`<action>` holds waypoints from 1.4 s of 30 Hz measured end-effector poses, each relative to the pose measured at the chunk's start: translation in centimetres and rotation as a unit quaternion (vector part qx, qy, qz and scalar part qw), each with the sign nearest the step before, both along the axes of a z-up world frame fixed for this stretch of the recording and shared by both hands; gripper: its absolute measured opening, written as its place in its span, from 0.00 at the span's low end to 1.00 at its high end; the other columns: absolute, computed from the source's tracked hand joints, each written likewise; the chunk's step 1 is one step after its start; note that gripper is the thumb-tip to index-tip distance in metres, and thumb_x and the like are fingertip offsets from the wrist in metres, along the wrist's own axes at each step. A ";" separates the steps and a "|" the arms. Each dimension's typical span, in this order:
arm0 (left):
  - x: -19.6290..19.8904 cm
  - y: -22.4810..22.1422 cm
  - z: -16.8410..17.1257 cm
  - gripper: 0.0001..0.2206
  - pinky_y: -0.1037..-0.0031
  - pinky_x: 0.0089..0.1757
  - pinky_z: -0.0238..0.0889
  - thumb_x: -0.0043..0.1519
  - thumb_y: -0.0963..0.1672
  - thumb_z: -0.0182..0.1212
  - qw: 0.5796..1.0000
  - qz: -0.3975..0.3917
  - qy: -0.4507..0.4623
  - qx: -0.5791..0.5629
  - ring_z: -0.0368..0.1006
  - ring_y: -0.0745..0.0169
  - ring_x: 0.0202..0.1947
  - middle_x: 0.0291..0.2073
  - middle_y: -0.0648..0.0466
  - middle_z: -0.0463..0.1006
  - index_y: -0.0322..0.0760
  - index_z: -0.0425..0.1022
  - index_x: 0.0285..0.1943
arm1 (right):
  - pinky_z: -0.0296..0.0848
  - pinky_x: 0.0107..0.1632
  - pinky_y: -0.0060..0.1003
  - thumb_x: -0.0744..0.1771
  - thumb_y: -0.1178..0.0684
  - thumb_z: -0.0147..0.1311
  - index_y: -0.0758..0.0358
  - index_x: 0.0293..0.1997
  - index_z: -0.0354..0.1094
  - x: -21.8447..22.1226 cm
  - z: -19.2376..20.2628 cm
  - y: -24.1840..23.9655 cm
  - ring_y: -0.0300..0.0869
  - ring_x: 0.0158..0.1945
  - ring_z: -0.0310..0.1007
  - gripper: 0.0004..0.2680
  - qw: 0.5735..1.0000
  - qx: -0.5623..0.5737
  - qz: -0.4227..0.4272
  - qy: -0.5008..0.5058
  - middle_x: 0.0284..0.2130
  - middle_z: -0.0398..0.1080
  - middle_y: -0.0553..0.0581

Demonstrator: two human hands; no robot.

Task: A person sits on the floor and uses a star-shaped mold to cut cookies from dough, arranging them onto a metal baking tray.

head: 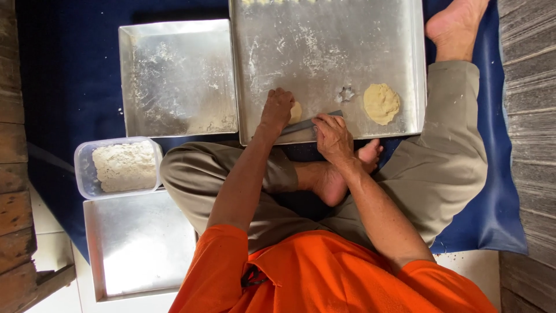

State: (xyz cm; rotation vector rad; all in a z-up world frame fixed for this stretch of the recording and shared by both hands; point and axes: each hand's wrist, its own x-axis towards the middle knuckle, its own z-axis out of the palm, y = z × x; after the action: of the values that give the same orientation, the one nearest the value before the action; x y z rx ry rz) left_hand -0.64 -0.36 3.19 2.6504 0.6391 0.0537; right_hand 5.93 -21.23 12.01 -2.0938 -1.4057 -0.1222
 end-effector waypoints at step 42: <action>-2.5 0.4 2.2 0.06 0.63 0.41 0.75 0.63 0.42 0.64 0.977 0.058 -0.031 -0.201 0.78 0.44 0.45 0.38 0.46 0.78 0.39 0.75 0.47 | 0.72 0.50 0.50 0.71 0.48 0.51 0.51 0.52 0.75 -0.6 -0.7 -0.2 0.53 0.55 0.68 0.08 0.994 -0.091 -0.043 -0.038 0.50 0.69 0.54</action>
State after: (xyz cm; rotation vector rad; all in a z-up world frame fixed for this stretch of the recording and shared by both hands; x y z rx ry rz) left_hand -3.17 0.01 5.34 2.2139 0.7003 0.0358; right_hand 5.31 -21.40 11.34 -2.3217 -1.4183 -0.1130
